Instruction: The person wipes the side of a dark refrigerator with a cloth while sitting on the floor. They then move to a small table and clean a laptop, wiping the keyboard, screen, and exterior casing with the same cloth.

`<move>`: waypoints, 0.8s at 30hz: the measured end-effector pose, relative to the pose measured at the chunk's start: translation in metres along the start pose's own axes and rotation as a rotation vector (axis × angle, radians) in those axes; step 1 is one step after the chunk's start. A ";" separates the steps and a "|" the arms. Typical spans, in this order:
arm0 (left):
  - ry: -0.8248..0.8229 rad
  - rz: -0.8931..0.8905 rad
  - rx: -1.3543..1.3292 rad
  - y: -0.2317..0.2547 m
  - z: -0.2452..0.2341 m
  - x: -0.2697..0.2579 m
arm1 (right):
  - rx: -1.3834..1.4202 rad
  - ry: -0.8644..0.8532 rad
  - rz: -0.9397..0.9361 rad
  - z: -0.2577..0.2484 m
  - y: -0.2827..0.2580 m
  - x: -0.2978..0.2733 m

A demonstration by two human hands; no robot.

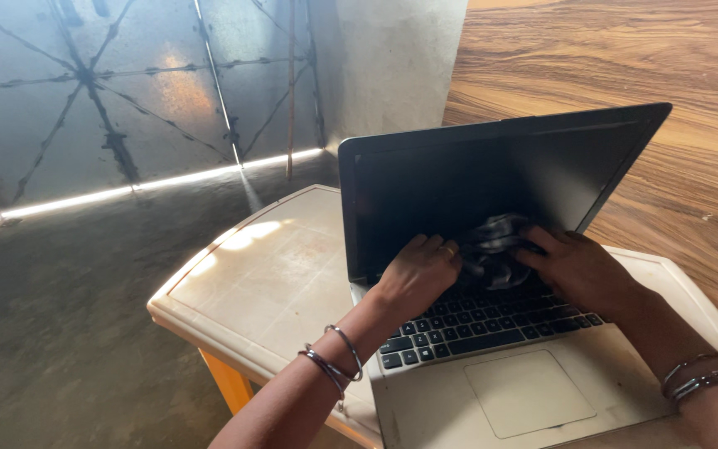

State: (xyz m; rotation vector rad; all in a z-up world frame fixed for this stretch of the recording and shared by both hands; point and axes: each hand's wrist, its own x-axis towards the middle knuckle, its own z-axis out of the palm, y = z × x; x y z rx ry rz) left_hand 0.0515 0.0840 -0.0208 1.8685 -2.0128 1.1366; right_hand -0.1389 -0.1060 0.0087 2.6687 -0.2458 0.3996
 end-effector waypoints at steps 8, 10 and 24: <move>-0.106 0.019 -0.056 0.021 0.019 0.053 | 0.024 -0.226 0.277 0.013 0.033 -0.016; -0.058 0.025 -0.051 0.029 0.022 0.062 | 0.015 -0.235 0.320 0.018 0.044 -0.019; 0.155 0.110 -0.022 0.060 -0.001 0.132 | -0.100 0.315 0.459 0.031 0.087 -0.049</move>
